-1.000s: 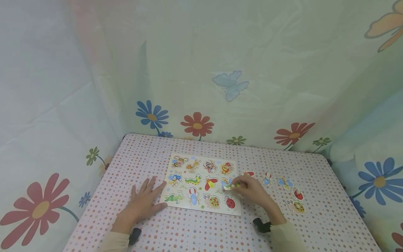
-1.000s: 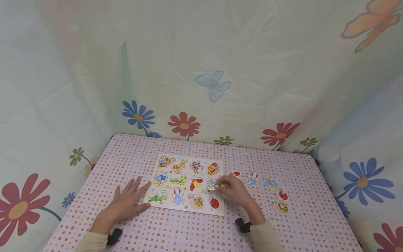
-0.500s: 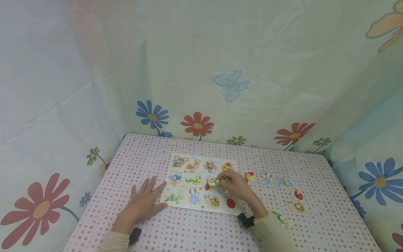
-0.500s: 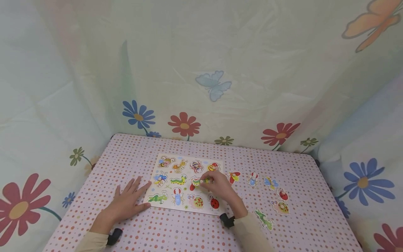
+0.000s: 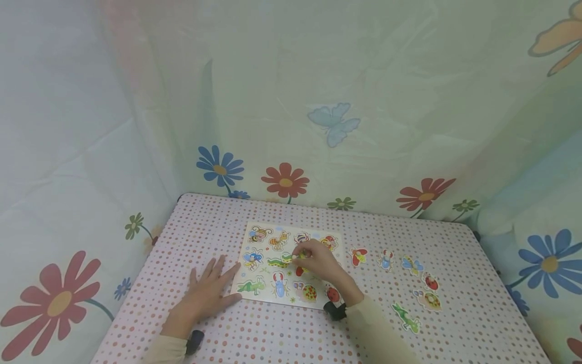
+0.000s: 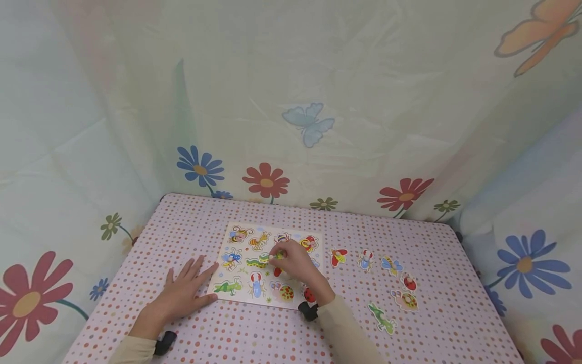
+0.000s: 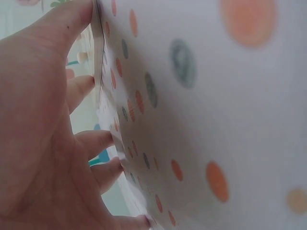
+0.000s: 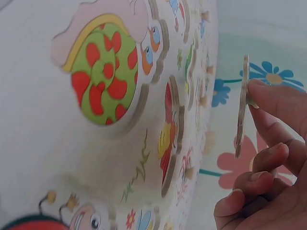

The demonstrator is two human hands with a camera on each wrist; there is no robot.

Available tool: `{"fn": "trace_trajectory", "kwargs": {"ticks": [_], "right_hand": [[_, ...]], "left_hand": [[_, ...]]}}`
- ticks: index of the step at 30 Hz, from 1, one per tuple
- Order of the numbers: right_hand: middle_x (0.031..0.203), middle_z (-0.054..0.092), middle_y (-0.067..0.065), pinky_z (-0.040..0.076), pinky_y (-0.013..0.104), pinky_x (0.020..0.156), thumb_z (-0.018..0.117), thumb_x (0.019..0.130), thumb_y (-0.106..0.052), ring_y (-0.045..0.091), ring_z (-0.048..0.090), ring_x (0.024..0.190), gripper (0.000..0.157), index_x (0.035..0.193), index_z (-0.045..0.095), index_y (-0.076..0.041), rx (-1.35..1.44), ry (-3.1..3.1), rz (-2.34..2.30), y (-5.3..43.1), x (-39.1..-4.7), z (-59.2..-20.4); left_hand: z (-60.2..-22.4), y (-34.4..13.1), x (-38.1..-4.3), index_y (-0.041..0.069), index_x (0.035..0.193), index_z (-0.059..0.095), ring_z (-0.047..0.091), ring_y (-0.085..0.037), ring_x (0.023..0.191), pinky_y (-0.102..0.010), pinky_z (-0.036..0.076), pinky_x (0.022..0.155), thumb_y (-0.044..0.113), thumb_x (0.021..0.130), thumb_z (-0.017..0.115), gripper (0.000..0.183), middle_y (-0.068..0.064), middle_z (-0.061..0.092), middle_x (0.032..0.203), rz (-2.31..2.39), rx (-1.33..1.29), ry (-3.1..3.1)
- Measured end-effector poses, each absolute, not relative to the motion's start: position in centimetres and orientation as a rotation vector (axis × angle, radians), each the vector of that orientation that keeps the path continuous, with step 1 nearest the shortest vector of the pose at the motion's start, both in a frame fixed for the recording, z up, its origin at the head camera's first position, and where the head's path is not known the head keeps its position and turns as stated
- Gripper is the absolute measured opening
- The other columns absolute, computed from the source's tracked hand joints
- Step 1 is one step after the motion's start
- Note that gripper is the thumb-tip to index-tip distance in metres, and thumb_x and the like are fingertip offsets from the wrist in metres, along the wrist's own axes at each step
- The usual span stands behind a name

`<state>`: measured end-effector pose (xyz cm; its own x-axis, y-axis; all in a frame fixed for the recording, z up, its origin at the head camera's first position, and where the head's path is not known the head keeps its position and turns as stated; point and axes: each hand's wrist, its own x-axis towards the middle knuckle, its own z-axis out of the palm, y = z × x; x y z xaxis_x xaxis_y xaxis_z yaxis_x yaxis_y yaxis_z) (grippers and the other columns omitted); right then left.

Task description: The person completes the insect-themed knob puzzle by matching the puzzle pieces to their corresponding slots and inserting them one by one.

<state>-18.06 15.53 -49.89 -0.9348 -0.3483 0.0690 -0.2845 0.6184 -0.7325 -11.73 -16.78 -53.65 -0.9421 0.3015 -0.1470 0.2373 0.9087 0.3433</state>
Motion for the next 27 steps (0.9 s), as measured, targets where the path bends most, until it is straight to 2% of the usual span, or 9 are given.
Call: {"fn": "trace_trajectory", "kwargs": {"ticks": [16, 24, 27], "right_hand": [[0.071, 0.05, -0.002, 0.037, 0.027, 0.056, 0.081, 0.085, -0.018, 0.014, 0.043, 0.066, 0.008, 0.09, 0.075, -0.015, -0.551, 2.734, -1.163, 12.3, -19.3, -50.7], [0.061, 0.049, -0.003, 0.035, 0.023, 0.045, 0.08, 0.085, -0.018, 0.009, 0.042, 0.05, 0.008, 0.09, 0.074, -0.017, -0.49, 2.708, -1.128, 11.4, -19.6, -51.5], [0.061, 0.049, -0.002, 0.036, 0.024, 0.046, 0.08, 0.085, -0.018, 0.01, 0.042, 0.05, 0.007, 0.089, 0.074, -0.017, -0.481, 2.708, -1.113, 11.2, -19.6, -51.7]], "left_hand": [[-53.8, -16.7, -11.7, 0.03, 0.158, 0.033, 0.007, -0.04, 0.15, -0.076, -0.002, 0.109, 0.062, 0.091, 0.061, 0.079, -0.015, 0.012, 0.166, 0.476, 0.399, 2.876], [-53.8, -16.7, -11.7, 0.029, 0.158, 0.033, 0.008, -0.04, 0.15, -0.076, -0.001, 0.109, 0.062, 0.091, 0.061, 0.079, -0.015, 0.013, 0.166, 0.468, 0.401, 2.879], [-53.8, -16.7, -11.7, 0.029, 0.158, 0.034, 0.008, -0.04, 0.15, -0.076, -0.001, 0.109, 0.062, 0.091, 0.061, 0.079, -0.015, 0.013, 0.166, 0.467, 0.402, 2.88]]}}
